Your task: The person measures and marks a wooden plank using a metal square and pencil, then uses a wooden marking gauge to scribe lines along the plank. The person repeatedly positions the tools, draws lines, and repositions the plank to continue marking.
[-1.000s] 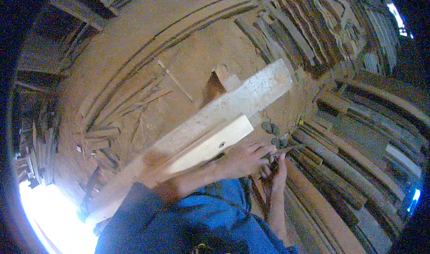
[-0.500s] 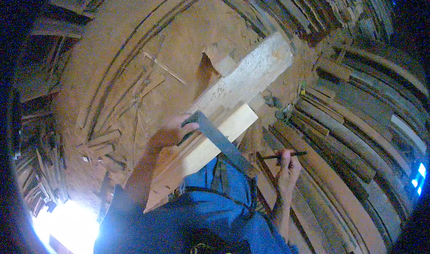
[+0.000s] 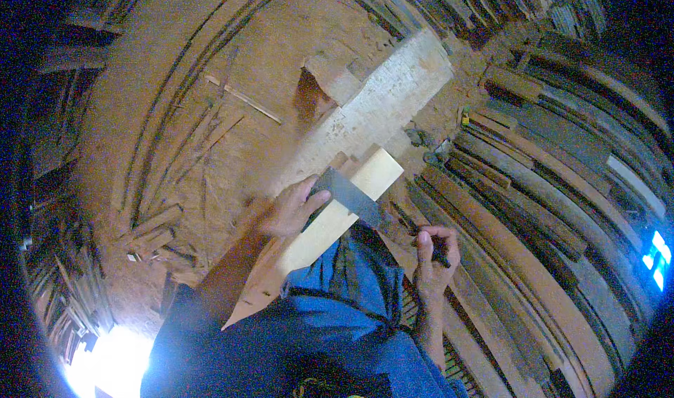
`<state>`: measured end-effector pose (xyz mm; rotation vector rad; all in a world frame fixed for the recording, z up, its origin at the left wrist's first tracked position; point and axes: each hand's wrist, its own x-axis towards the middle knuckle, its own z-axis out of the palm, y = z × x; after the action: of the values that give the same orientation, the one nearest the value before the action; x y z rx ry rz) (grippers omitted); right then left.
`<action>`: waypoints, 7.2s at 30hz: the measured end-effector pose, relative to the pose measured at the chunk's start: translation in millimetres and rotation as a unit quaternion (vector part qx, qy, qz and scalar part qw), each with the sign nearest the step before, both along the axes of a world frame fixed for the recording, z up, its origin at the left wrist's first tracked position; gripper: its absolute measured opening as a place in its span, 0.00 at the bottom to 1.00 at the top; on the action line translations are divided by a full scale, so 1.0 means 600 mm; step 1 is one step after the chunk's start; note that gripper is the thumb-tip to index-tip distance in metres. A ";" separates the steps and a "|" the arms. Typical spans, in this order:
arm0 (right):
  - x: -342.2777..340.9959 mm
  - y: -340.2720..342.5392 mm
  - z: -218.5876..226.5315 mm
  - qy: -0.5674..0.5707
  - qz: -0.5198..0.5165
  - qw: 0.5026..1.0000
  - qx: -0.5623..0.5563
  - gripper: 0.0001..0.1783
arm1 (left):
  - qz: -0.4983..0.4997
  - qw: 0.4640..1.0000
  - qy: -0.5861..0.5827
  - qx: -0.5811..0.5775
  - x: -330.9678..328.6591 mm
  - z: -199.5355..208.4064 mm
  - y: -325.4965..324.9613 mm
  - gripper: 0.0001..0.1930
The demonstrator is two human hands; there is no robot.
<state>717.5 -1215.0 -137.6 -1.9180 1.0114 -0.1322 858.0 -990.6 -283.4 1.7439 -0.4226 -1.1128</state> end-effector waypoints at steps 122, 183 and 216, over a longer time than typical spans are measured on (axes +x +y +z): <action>0.132 -0.046 -0.081 -0.057 -0.035 0.997 0.036 0.16 | 0.036 0.999 0.024 -0.028 0.061 -0.005 -0.098 0.22; -0.016 -0.093 -0.088 -0.093 0.408 0.895 0.155 0.12 | 0.458 0.856 -0.076 0.226 -0.371 0.304 0.070 0.19; -0.594 0.965 0.041 0.037 0.948 0.300 0.103 0.21 | 0.903 0.409 -0.127 0.027 -1.172 0.225 0.574 0.23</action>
<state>361.4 -635.7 -113.0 -1.5709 -1.6127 1.3494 155.0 -646.5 -148.2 1.2248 1.2380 0.8063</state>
